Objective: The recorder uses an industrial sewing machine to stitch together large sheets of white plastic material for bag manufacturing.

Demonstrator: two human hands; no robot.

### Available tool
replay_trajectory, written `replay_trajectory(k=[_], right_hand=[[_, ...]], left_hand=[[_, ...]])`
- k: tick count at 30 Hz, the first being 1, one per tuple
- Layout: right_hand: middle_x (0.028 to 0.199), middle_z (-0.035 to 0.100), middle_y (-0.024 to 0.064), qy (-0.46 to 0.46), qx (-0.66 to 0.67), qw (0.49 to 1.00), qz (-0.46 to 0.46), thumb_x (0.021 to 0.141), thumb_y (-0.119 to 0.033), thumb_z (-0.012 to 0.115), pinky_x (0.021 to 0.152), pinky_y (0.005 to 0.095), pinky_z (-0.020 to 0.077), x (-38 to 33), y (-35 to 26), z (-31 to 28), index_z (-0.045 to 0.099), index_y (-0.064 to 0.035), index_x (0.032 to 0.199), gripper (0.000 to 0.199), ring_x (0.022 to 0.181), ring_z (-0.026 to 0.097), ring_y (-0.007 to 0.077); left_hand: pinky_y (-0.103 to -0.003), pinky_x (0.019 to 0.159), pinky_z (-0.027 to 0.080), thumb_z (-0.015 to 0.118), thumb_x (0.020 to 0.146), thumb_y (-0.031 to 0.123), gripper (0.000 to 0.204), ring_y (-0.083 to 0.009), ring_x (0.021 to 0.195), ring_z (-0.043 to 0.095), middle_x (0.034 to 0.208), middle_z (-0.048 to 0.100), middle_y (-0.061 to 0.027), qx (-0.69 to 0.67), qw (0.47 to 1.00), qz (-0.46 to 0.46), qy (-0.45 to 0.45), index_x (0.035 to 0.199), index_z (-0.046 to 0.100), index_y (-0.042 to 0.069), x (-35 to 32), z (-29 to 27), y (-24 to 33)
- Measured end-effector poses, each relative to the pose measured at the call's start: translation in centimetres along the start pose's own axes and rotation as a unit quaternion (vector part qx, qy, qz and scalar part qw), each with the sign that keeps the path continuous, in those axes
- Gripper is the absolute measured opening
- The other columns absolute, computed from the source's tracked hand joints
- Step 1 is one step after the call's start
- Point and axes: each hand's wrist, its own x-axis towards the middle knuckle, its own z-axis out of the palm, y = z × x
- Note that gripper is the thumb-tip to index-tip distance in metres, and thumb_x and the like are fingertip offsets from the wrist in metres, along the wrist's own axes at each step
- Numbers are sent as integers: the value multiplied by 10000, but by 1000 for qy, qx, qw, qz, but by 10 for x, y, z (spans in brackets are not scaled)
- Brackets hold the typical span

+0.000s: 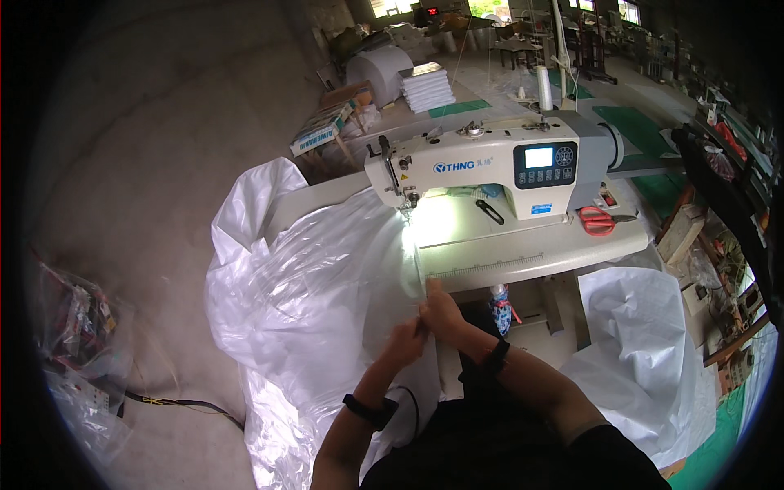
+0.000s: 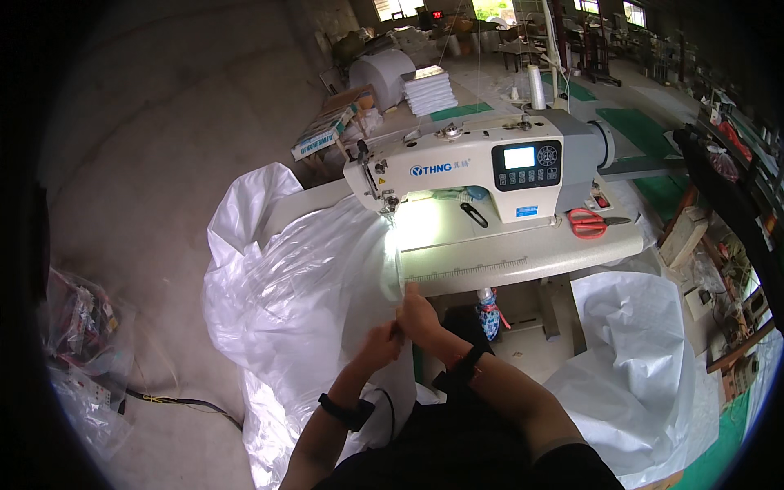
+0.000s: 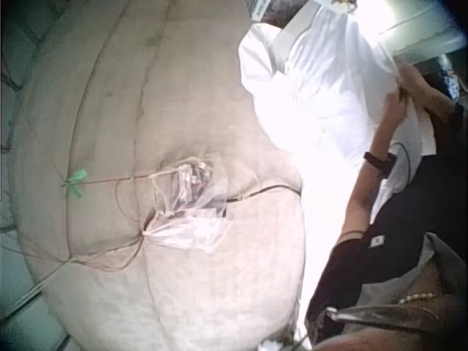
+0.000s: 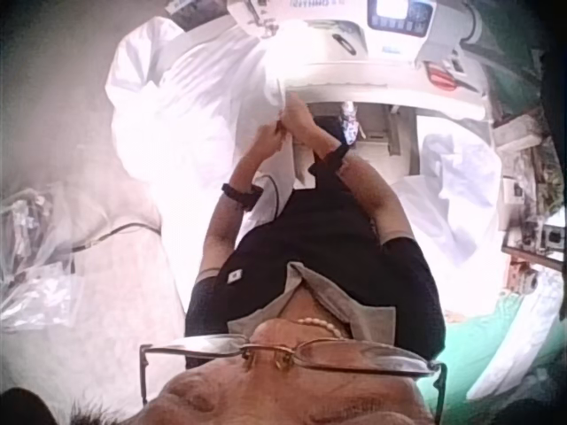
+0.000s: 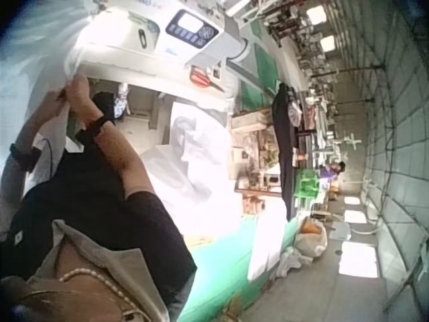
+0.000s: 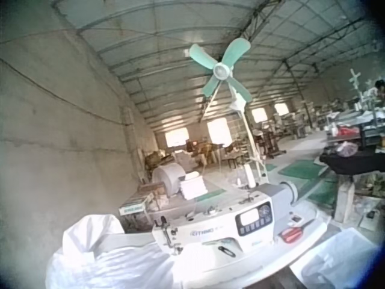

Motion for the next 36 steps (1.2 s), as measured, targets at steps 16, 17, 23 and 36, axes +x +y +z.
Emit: replay_trajectory(k=[16,17,23,36], right_hand=[[691,660,140,-17,-332,936,-117,785,-90,509,539,363,523,45,-25,21,413,133,1259,533,612,669,270],[693,661,140,-30,-337,935,-106,794,-93,506,540,362,524,52,-26,20,424,134,1251,517,616,670,268],[725,669,143,-51,-355,929,-87,833,-92,481,567,362,528,87,-36,13,470,133,1207,437,662,675,271],[883,681,162,-107,-319,942,8,806,-103,543,694,391,533,146,-48,4,624,-14,929,172,829,672,318]], left_hand=[[-356,662,516,637,853,263,313,-286,741,653,808,651,-156,-5,994,-23,103,1069,596,40,-108,-40,-16],[-364,683,513,652,836,303,377,-287,756,653,863,655,-145,7,997,-28,66,1107,593,47,-116,-34,-13],[-427,785,486,655,797,417,495,-308,902,623,995,628,-152,88,993,-79,-28,1113,577,45,-139,-16,-24],[-429,739,500,636,779,211,127,-297,850,622,885,627,-105,280,958,-1,66,842,649,100,-123,-22,-57]])
